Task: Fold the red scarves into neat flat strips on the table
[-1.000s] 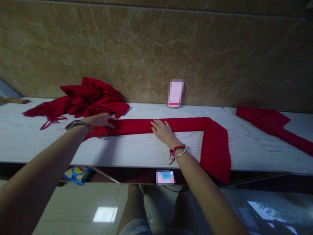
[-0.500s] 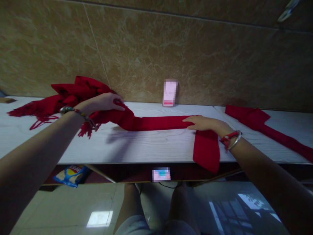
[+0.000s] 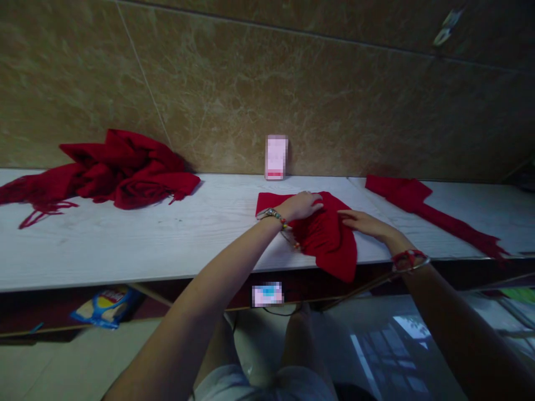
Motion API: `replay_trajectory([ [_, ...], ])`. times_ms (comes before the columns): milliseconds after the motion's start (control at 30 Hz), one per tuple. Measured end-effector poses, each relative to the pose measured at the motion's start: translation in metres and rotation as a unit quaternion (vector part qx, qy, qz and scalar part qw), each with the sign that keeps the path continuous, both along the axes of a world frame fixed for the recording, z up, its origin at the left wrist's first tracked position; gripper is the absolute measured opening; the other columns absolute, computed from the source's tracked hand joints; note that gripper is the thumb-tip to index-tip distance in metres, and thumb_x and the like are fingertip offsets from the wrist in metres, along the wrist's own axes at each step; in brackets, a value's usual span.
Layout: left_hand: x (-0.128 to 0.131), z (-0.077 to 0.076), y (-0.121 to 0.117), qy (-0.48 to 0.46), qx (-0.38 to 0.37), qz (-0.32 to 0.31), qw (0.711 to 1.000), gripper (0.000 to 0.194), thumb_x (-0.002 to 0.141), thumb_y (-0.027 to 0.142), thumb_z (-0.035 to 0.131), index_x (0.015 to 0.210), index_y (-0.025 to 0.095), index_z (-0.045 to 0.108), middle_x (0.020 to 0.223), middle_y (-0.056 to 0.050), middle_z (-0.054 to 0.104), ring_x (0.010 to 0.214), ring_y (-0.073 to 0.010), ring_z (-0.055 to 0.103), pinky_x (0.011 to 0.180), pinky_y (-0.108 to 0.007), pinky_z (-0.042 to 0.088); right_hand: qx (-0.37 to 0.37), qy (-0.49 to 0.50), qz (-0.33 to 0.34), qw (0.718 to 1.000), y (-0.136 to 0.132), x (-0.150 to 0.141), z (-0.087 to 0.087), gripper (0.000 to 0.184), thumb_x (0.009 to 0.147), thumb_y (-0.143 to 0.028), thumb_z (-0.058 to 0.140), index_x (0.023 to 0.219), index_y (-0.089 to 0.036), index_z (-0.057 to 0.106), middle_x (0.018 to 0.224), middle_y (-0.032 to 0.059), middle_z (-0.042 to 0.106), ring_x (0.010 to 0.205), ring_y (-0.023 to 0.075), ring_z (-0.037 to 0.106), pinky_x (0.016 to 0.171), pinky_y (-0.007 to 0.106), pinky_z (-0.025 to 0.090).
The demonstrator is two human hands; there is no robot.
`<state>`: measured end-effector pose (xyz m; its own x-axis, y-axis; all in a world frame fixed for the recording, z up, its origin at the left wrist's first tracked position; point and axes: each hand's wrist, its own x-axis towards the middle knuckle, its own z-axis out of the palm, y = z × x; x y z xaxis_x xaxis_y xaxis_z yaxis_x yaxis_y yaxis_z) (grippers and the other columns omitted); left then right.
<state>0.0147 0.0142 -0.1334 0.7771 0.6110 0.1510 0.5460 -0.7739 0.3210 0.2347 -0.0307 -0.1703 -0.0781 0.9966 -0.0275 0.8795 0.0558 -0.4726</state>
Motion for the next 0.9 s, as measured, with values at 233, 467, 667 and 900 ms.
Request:
replay_trajectory([
  [233, -0.072, -0.056, 0.010, 0.089, 0.046, 0.033, 0.994, 0.047, 0.093, 0.041, 0.043, 0.137, 0.024, 0.046, 0.152, -0.010, 0.029, 0.141, -0.0292, 0.022, 0.112, -0.051, 0.019, 0.064, -0.012, 0.041, 0.997, 0.007, -0.009, -0.026, 0.045, 0.076, -0.009, 0.057, 0.119, -0.020, 0.063, 0.130, 0.0089, 0.060, 0.122, 0.0220, 0.054, 0.107, 0.045, 0.037],
  [467, -0.138, -0.059, 0.028, 0.106, 0.038, 0.078, 0.991, 0.041, 0.095, 0.036, 0.033, 0.129, 0.028, 0.054, 0.149, -0.003, 0.038, 0.140, -0.0238, 0.026, 0.112, -0.047, 0.022, 0.122, -0.005, 0.071, 0.990, 0.029, -0.082, -0.034, 0.040, 0.084, -0.013, 0.047, 0.121, -0.014, 0.061, 0.133, 0.0130, 0.056, 0.125, 0.0181, 0.051, 0.110, 0.040, 0.034],
  [667, -0.155, -0.059, 0.038, 0.071, 0.036, 0.115, 0.990, 0.042, 0.094, 0.037, 0.033, 0.127, 0.026, 0.056, 0.146, -0.002, 0.043, 0.138, -0.0219, 0.029, 0.111, -0.043, 0.024, 0.070, -0.005, 0.172, 0.983, 0.062, -0.108, -0.021, 0.045, 0.080, -0.010, 0.050, 0.124, -0.017, 0.059, 0.135, 0.0111, 0.055, 0.127, 0.0202, 0.049, 0.109, 0.043, 0.034],
  [900, -0.158, -0.061, 0.053, 0.018, 0.029, 0.136, 0.990, 0.043, 0.093, 0.041, 0.036, 0.129, 0.024, 0.054, 0.139, -0.003, 0.051, 0.133, -0.0210, 0.039, 0.110, -0.040, 0.030, 0.028, -0.087, 0.268, 0.959, 0.086, -0.112, 0.005, 0.035, 0.077, -0.009, 0.056, 0.111, -0.011, 0.065, 0.117, 0.0128, 0.067, 0.108, 0.0217, 0.061, 0.095, 0.036, 0.046],
])
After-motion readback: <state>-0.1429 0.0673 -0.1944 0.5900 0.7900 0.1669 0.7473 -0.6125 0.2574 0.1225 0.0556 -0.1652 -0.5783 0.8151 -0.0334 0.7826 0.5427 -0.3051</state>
